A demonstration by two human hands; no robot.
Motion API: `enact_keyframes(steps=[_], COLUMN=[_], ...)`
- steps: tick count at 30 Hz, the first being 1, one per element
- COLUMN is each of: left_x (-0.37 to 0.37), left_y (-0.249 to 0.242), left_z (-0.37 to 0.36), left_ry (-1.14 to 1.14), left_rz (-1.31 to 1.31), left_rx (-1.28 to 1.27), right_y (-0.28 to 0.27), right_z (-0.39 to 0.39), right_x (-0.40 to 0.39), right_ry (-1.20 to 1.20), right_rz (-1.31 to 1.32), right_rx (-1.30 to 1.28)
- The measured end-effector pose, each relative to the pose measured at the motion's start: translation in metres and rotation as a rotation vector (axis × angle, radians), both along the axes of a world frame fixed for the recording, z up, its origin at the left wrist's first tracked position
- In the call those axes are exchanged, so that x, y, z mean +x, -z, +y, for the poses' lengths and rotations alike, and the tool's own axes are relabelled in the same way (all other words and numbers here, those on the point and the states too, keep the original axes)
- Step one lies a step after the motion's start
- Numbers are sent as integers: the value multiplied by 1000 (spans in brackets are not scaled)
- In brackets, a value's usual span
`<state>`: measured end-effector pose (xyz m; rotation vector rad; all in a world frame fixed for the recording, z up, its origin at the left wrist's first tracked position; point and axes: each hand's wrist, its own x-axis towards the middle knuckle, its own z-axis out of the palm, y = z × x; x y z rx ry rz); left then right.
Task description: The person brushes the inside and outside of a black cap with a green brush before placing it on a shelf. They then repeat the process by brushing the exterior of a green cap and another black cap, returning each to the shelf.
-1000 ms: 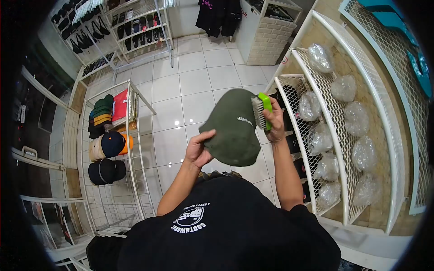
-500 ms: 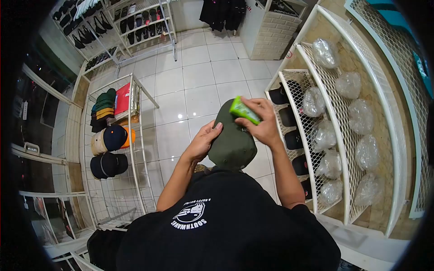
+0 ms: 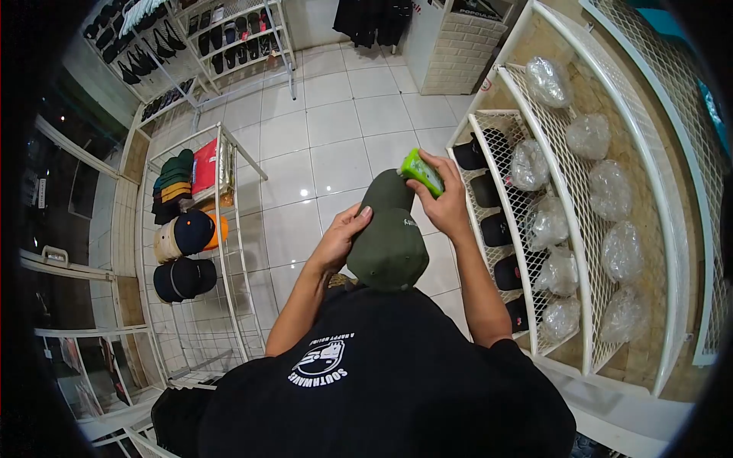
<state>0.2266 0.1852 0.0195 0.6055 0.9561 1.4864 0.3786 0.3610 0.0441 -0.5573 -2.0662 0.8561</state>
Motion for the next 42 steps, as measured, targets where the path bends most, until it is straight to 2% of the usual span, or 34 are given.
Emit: enact_keyframes(steps=[2, 4, 6, 8, 10, 12, 14, 15, 16, 18, 22, 24, 26, 27, 30, 31, 32, 34, 35, 38, 40, 41, 42], left_x=[1, -6, -11, -19, -19, -16, -16, -12, -14, -21, -27, -23, -27, -28, -23, -20, -18, -20, -25, -31, -23, -16, -9], left_y=[-1, 5, 8, 6, -10, -5, -3, -4, -3, 0, 15, 19, 32, 34, 23, 14, 9, 1, 6, 20, 13, 7, 6], left_z=[2, 1, -1, -6, -7, -6, 3, 4, 2, -2, -6, -12, -9, -6, -6, -7, -9, -8, -7, -12, -6, -5, -1], left_ry=[-83, -86, -106, -80, -169, -150, -110, -125, -115, -32, -23, -117, -171, -142, -164, -216, -221, -328, -342, -264, -185, -162, -149], left_rz=[-55, -95, -117, -111, -84, -45, 50, 16, 22, 24, 1, -215, -154, -218, -355, -431, -431, -400, -402, -361, -271, -235, -233], left_rx=[-27, 0, -6, 69, 92, 79, 88, 84, 80, 197, 202, 184, 172, 231, 263, 231, 237, 193, 197, 218, 166, 96, 95], right_y=[-9, -17, 6, 14, 11, 1, -25, -37, -30, -5, 26, 28, 23, 14, 50, 68, 85, 84, 86, 18, 4, -2, -13], right_z=[-17, -27, -10, -7, -15, -26, -30, -34, -32, -22, -10, -7, -12, -17, -27, -19, -11, -2, 0, -9, -7, -10, -17], right_x=[2, 11, 17, 28, 32, 32, 27, 26, 28, 32, 45, 51, 46, 44, 31, 36, 46, 51, 56, 49, 37, 28, 16], right_ry=[-96, -313, -289, -233, -255, -269, -374, -379, -369, -382, -259, -210, -250, -307, -321, -369, -375, -146, -83, -91, -126, -105, -53], right_rz=[51, -58, 48, 53, 72, 80, 16, -61, -53, 129, -36, -121, 291, 332, 294, 154, 152, 50, 207, 396, 281, 172, 141], right_rx=[63, 141, -177, -264, -220, -234, -21, 65, 61, -223, -245, -169, -493, -516, -505, -596, -592, -309, -427, -408, -243, -239, -90])
